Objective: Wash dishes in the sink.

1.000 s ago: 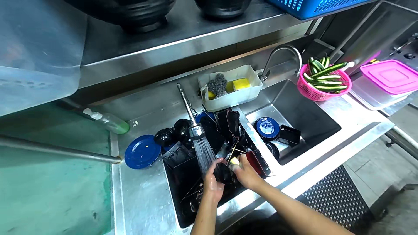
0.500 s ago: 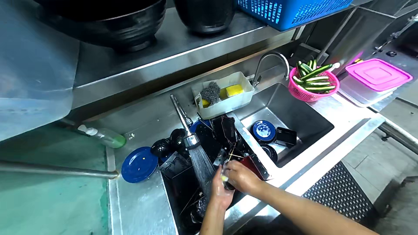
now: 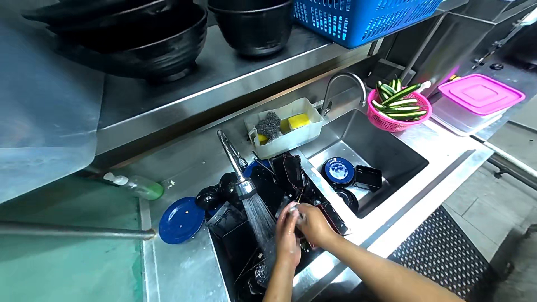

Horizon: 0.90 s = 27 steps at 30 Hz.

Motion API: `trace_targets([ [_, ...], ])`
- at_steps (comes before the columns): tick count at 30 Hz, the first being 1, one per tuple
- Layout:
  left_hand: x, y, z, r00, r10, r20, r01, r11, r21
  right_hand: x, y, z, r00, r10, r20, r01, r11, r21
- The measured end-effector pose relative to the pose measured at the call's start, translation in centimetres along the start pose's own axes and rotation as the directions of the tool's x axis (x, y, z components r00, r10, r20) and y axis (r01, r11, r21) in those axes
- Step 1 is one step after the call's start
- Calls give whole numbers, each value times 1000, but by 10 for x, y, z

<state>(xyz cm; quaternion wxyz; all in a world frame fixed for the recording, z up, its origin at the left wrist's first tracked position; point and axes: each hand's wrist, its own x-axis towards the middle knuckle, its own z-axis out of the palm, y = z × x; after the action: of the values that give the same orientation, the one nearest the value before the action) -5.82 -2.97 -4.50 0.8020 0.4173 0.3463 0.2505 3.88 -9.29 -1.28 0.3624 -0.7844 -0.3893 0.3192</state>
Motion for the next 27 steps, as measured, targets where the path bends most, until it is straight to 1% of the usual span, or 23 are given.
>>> trace_targets([
  [1, 1, 2, 2, 999, 51, 1, -51, 996, 73, -1, 1, 4, 1000, 28, -1, -28, 999, -42],
  [3, 7, 7, 1, 991, 134, -15, -129, 976, 178, -4, 1, 3, 990, 80, 120, -75, 996, -41],
  [5, 11, 12, -3, 985, 166, -37, -159, 976, 151, -8, 0, -7, 969, 76, 234, -93, 994, 60],
  [6, 14, 15, -3, 986, 157, -54, -153, 986, 74, -13, -1, -14, 971, 51, 235, -74, 993, 88],
  [7, 16, 19, -2, 990, 115, -85, -118, 992, -40, -21, -2, -18, 984, 3, 180, -20, 995, 93],
  [8, 18, 21, 0, 991, 36, -127, -57, 985, -164, -30, -1, -16, 995, -77, 64, 73, 995, 62],
  [9, 19, 23, 5, 983, -72, -167, 23, 960, -281, -38, 4, -8, 979, -184, -87, 185, 983, 5],
  [10, 18, 24, 11, 962, -188, -197, 104, 922, -374, -41, 10, 2, 927, -293, -232, 288, 956, -56],
  [11, 14, 25, 20, 941, -281, -189, 180, 888, -423, -41, 15, 9, 874, -364, -323, 352, 931, -97],
  [13, 0, 19, 36, 917, -386, -99, 298, 829, -473, -32, 17, 11, 800, -440, -407, 401, 898, -182],
  [14, -7, 15, 41, 909, -412, -63, 340, 820, -461, -25, 12, 4, 797, -450, -403, 399, 893, -207],
  [15, -12, 10, 43, 910, -413, -18, 365, 823, -435, -18, 4, -7, 823, -432, -369, 377, 901, -215],
  [16, -15, 4, 43, 912, -409, 18, 382, 835, -396, -11, -6, -21, 884, -353, -308, 311, 934, -177],
  [17, -15, 1, 43, 917, -397, 30, 384, 862, -330, -4, -15, -35, 955, -195, -224, 187, 981, -57],
  [18, -14, -3, 41, 929, -367, 35, 365, 900, -237, 5, -19, -43, 987, -21, -160, 45, 989, 144],
  [19, -11, -5, 38, 948, -316, 28, 317, 943, -102, 11, -17, -46, 985, 129, -113, -78, 924, 375],
  [20, -6, -7, 37, 967, -256, 3, 256, 966, 39, 12, -13, -43, 964, 245, -104, -144, 808, 572],
  [21, 1, -8, 35, 975, -217, -45, 221, 966, 137, 10, -8, -34, 932, 344, -116, -164, 683, 712],
  [22, 7, -13, 34, 975, -193, -109, 210, 959, 188, 4, -3, -21, 895, 425, -134, -171, 606, 777],
  [23, 12, -20, 32, 969, -169, -181, 206, 955, 215, -4, 2, -8, 878, 455, -150, -180, 603, 778],
  [24, 15, -28, 29, 957, -140, -254, 201, 952, 232, -11, 7, 3, 886, 433, -166, -190, 665, 722],
  [26, 17, -43, 22, 948, -71, -311, 183, 920, 346, -22, 18, 10, 933, 295, -205, -186, 885, 427],
  [27, 11, -46, 21, 960, -69, -273, 193, 866, 460, -24, 28, 5, 940, 240, -241, -177, 950, 258],
])
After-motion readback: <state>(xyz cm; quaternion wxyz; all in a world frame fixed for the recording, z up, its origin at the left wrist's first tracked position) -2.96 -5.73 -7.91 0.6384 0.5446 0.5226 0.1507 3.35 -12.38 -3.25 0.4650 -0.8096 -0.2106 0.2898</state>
